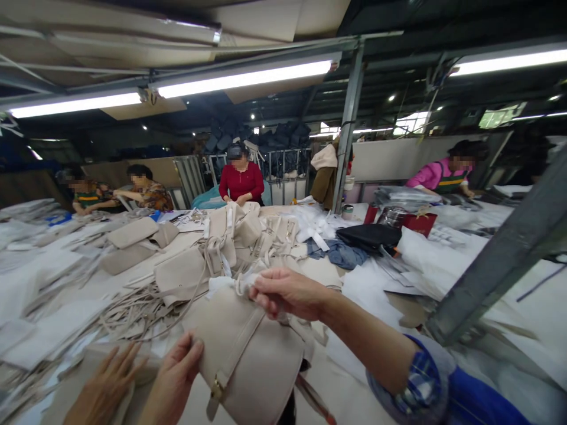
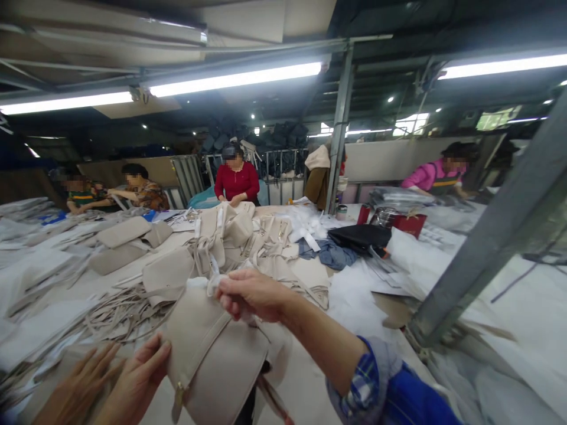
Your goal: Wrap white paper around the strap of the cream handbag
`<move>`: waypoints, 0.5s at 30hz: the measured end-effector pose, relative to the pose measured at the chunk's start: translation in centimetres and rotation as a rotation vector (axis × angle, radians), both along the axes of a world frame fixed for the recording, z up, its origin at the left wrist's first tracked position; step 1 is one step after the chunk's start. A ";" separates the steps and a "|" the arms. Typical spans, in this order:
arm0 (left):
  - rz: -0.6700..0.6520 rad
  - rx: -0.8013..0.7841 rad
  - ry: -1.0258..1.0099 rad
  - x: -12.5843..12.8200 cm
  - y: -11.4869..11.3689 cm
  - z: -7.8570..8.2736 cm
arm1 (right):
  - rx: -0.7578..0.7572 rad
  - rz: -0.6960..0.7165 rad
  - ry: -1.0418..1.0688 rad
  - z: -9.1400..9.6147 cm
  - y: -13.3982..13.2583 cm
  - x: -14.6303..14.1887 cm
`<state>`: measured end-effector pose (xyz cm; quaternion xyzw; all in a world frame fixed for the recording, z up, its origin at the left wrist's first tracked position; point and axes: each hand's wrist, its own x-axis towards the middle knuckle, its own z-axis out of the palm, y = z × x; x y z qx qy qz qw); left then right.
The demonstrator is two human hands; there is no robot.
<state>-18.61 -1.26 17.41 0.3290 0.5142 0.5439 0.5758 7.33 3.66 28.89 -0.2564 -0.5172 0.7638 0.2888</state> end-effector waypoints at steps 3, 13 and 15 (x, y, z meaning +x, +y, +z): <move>0.087 0.098 0.025 -1.0 2.1 0.6 | -0.237 -0.128 0.212 1.2 -1.5 -2.4; 0.080 0.223 0.319 -2.7 8.1 3.5 | -0.199 -0.214 0.273 0.1 0.0 -3.3; -0.010 0.155 0.294 -1.9 6.2 1.9 | -0.092 -0.165 0.202 0.0 0.5 -2.6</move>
